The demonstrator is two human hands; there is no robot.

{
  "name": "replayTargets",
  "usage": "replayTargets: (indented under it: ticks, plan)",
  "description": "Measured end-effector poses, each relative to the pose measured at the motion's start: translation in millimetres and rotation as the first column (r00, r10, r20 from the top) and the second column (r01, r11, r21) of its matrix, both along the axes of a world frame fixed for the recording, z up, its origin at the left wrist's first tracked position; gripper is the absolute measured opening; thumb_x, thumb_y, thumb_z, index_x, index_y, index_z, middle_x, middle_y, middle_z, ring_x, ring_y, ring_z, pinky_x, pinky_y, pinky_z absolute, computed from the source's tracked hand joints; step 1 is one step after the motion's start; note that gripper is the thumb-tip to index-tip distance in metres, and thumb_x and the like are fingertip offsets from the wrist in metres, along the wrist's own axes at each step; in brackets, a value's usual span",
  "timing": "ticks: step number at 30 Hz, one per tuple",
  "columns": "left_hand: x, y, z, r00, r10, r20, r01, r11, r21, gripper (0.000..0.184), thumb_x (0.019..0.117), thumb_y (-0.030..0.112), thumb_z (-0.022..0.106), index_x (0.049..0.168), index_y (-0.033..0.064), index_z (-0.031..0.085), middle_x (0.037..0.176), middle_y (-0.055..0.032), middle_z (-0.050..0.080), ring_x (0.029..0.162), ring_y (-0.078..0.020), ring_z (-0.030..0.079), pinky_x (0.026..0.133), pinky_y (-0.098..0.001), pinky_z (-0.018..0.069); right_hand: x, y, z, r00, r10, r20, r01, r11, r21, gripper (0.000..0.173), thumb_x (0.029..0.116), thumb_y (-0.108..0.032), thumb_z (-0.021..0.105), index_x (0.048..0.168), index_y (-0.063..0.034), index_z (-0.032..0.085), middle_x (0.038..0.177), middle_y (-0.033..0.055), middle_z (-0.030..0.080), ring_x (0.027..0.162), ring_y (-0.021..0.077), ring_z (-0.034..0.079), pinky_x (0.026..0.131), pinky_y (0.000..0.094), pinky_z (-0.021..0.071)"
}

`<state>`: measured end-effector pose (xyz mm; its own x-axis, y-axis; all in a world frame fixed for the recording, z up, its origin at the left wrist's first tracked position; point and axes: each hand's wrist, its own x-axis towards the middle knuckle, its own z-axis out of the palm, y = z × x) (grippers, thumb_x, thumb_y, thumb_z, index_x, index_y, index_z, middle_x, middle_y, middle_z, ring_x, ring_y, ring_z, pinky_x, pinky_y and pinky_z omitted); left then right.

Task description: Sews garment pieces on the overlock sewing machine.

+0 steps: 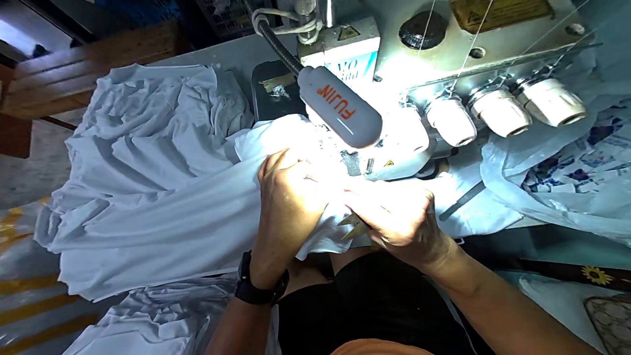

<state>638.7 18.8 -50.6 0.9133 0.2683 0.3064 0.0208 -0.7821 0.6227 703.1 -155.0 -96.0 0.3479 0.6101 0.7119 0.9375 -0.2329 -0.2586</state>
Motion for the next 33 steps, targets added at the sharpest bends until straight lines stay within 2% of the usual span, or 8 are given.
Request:
replayTargets:
  ticks: [3, 12, 23, 25, 27, 29, 31, 33]
  plan:
    - [-0.4, -2.2, -0.2, 1.0, 0.027, -0.002, -0.027, 1.0, -0.011, 0.012, 0.0824, 0.008, 0.072, 0.071, 0.0061, 0.069, 0.101, -0.0072, 0.069, 0.101, -0.0192, 0.063, 0.095, -0.0431, 0.0456, -1.6, -2.2, 2.0, 0.997, -0.004, -0.075, 0.003, 1.0, -0.004, 0.017, 0.0894, -0.004, 0.061, 0.088, -0.0065, 0.077, 0.104, 0.0176, 0.075, 0.076, 0.0267, 0.069, 0.054, 0.0343, 0.0475]
    - [2.8, -2.6, -2.0, 0.998, 0.063, 0.013, -0.063, 0.997, -0.035, 0.013, 0.0819, 0.005, 0.072, 0.069, 0.0057, 0.068, 0.099, -0.0067, 0.07, 0.097, -0.0175, 0.064, 0.09, -0.0406, 0.0475, -1.0, -0.3, 0.4, 0.994, -0.004, -0.105, 0.008, 0.999, 0.04, 0.017, 0.088, -0.004, 0.062, 0.086, -0.0057, 0.078, 0.095, 0.018, 0.07, 0.067, 0.0232, 0.063, 0.05, 0.0311, 0.045]
    - [2.8, -2.5, -3.0, 0.997, 0.07, 0.021, -0.069, 0.997, -0.032, 0.014, 0.0811, 0.005, 0.073, 0.068, 0.0053, 0.067, 0.097, -0.0083, 0.07, 0.097, -0.0206, 0.065, 0.088, -0.0434, 0.0495, 0.9, -0.5, -2.1, 0.998, 0.019, -0.06, -0.017, 0.999, 0.034, 0.017, 0.0903, -0.002, 0.061, 0.088, -0.0051, 0.077, 0.103, 0.0176, 0.076, 0.089, 0.0264, 0.073, 0.063, 0.0323, 0.0534]
    - [2.9, -2.7, -2.2, 0.997, 0.072, 0.018, -0.072, 0.997, -0.033, 0.015, 0.0807, 0.006, 0.073, 0.067, 0.0058, 0.066, 0.097, -0.0076, 0.07, 0.096, -0.0199, 0.064, 0.087, -0.0432, 0.0488, 0.6, -0.1, -2.6, 0.999, 0.021, -0.04, -0.02, 0.999, 0.026, 0.017, 0.0919, -0.001, 0.061, 0.091, -0.005, 0.077, 0.104, 0.0165, 0.076, 0.086, 0.0255, 0.072, 0.062, 0.0321, 0.0521]
    - [3.2, -3.1, -1.7, 0.997, 0.079, 0.019, -0.078, 0.996, -0.037, 0.014, 0.081, 0.007, 0.073, 0.068, 0.0059, 0.067, 0.097, -0.0068, 0.071, 0.095, -0.0193, 0.065, 0.087, -0.0428, 0.0489, 0.9, 0.4, -4.2, 0.999, 0.026, -0.027, -0.026, 1.0, 0.015, 0.017, 0.0916, -0.001, 0.061, 0.091, -0.0047, 0.078, 0.103, 0.0146, 0.077, 0.073, 0.0242, 0.067, 0.055, 0.0332, 0.0463]
    - [4.3, -4.0, -3.0, 0.996, 0.082, 0.044, -0.081, 0.997, -0.009, 0.008, 0.0817, 0.007, 0.073, 0.076, 0.0059, 0.068, 0.094, -0.0066, 0.069, 0.091, -0.0191, 0.064, 0.083, -0.0414, 0.0496, 0.5, 0.1, -3.7, 1.0, 0.013, -0.022, -0.014, 1.0, -0.004, 0.018, 0.0919, -0.002, 0.061, 0.091, -0.0057, 0.078, 0.102, 0.0126, 0.077, 0.064, 0.0215, 0.06, 0.051, 0.033, 0.0402]
    - [3.5, -4.6, -5.7, 0.995, 0.062, 0.08, -0.065, 0.997, 0.036, 0.004, 0.084, 0.006, 0.073, 0.088, 0.0058, 0.074, 0.1, -0.0078, 0.071, 0.097, -0.0204, 0.066, 0.088, -0.0422, 0.0495, -1.0, -0.1, -3.0, 1.0, -0.007, -0.014, 0.006, 1.0, -0.02, 0.019, 0.0919, -0.003, 0.061, 0.091, -0.0071, 0.079, 0.102, 0.011, 0.078, 0.061, 0.0204, 0.058, 0.05, 0.033, 0.0383]
    - [-0.1, -2.3, -10.8, 0.994, 0.023, 0.106, -0.037, 0.99, 0.134, 0.011, 0.0877, 0.009, 0.072, 0.095, 0.0068, 0.08, 0.106, -0.0084, 0.074, 0.105, -0.0211, 0.069, 0.099, -0.0443, 0.0496, -2.4, -0.8, -1.7, 1.0, -0.024, 0.0, 0.024, 0.999, -0.034, 0.019, 0.0919, -0.004, 0.06, 0.09, -0.0075, 0.079, 0.1, 0.0105, 0.078, 0.059, 0.0199, 0.057, 0.049, 0.033, 0.0371]
